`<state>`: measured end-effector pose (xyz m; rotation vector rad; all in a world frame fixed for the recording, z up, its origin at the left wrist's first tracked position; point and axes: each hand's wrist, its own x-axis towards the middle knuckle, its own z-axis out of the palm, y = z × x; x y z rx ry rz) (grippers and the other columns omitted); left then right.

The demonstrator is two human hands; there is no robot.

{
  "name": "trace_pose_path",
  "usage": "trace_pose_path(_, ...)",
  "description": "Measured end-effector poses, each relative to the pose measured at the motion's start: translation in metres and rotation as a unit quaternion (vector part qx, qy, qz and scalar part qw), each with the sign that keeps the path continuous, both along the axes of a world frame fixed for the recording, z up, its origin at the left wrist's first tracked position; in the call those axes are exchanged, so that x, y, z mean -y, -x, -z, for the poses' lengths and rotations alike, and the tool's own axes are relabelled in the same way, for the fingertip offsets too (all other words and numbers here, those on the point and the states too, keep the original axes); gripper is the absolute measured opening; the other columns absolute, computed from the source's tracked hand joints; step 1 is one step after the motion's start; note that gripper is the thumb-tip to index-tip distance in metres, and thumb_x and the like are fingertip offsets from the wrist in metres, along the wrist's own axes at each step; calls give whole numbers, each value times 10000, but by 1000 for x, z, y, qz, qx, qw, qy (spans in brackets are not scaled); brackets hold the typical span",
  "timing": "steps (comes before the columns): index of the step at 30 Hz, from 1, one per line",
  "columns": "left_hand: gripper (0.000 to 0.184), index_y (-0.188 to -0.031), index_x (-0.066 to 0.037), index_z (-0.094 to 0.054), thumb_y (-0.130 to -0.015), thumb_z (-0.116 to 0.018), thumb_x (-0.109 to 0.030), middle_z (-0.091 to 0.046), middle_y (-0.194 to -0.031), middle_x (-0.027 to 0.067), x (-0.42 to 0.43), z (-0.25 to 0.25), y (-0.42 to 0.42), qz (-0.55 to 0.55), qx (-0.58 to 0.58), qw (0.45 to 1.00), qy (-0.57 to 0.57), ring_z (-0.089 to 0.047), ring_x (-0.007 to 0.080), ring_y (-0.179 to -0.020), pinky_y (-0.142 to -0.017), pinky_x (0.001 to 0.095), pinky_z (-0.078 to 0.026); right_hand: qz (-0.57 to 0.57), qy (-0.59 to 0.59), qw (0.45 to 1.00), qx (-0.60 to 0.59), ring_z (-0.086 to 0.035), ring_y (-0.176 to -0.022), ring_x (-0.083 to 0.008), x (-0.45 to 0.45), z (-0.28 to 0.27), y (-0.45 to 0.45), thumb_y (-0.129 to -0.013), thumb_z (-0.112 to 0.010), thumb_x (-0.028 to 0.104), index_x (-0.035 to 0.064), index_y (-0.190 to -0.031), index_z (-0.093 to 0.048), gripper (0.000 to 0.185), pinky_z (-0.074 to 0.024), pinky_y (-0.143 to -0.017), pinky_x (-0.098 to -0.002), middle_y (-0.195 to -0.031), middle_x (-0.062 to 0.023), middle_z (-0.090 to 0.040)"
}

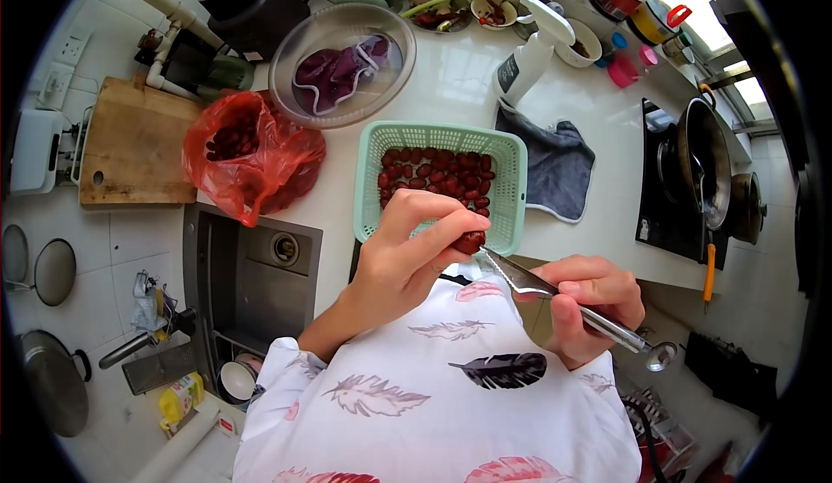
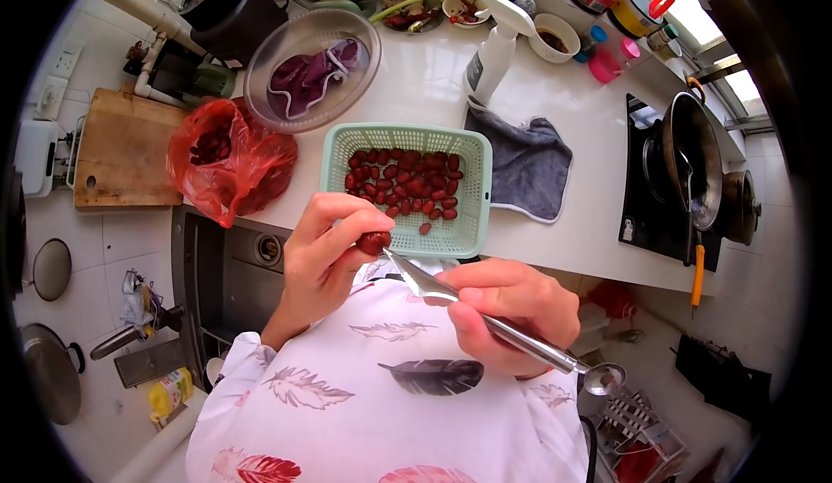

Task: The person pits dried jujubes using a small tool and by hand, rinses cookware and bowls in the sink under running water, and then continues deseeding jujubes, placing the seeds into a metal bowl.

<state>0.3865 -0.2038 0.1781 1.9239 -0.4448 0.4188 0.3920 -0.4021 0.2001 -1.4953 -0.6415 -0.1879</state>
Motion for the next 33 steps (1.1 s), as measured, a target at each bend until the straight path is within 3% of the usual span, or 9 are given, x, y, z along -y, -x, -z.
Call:
trace_pose_path(10,364,-994,-22,-615,-647,-678,66,-571,-953,86,-8,18,-6,13,-57,994,95,-550,165,-833,-633,241,-463,-28,53,998,-6,-637,-691,-198,-9,-4,-8,-672,-645,-121,-16,-853,-525,241,-490,-545,-224,-782,-197,-620)
trace_pose_path(13,364,-1032,7,-579,-688,-593,125,-569,-1044,100,-12,23,-12,68,-154,951,260,-547,132,-874,-653,228,-458,-54,-16,998,-23,-576,-592,-153,-3,12,-16,-748,-667,60,-19,-863,-530,196,-440,-490,-225,-703,-144,-587)
trace_pose_path(15,310,-1039,14,-531,-749,-450,88,-561,-990,102,-18,25,-13,89,-223,904,354,-507,96,-709,-561,201,-401,-73,-110,991,-20,-455,-479,-115,-4,20,-25,-820,-618,237,-6,-830,-544,254,-367,-444,-224,-644,-88,-538)
trace_pose_path(18,208,-980,-30,-467,-813,-356,-86,-468,-775,39,-24,30,-14,137,-280,818,483,-392,67,-556,-462,188,-288,23,51,997,45,-487,-578,-128,-5,20,-35,-802,-611,101,12,-794,-562,101,-388,-499,-221,-670,-63,-521)
trace_pose_path(19,168,-938,-62,-424,-845,-365,-189,-351,-703,8,-23,28,-15,132,-297,821,469,-358,66,-540,-447,193,-259,19,132,990,48,-505,-659,-134,-8,20,-37,-858,-510,74,10,-876,-510,66,-404,-586,-223,-726,-78,-472)
trace_pose_path(22,133,-901,-67,-401,-865,-372,-192,-338,-707,4,-25,30,-20,140,-328,798,486,-327,63,-532,-458,200,-265,-89,82,990,-78,-572,-801,-194,-15,48,-47,-784,-467,-78,26,-1174,-395,410,-462,-683,-270,-1045,-134,-423)
trace_pose_path(26,133,-897,-71,-364,-904,-336,-201,-318,-743,7,-23,31,-17,144,-278,846,431,-275,64,-552,-484,201,-274,-134,34,976,-171,-546,-865,-196,-22,50,-58,-720,-402,-167,90,-1269,-342,609,-461,-716,-246,-1159,-122,-339)
trace_pose_path(28,128,-901,-71,-354,-916,-324,-195,-311,-760,8,-25,31,-19,162,-243,858,423,-258,64,-559,-484,204,-274,-173,109,959,-199,-571,-932,-248,-17,57,-66,-639,-383,-186,87,-1339,-225,769,-482,-712,-296,-1191,-138,-326)
trace_pose_path(33,210,-912,-72,-375,-937,-353,-280,-292,-724,-7,-30,31,-24,178,-193,852,453,-261,62,-542,-470,206,-276,-132,279,942,-130,-536,-900,-213,-19,93,-78,-682,-433,-167,104,-1347,-191,758,-473,-706,-267,-1263,-134,-274)
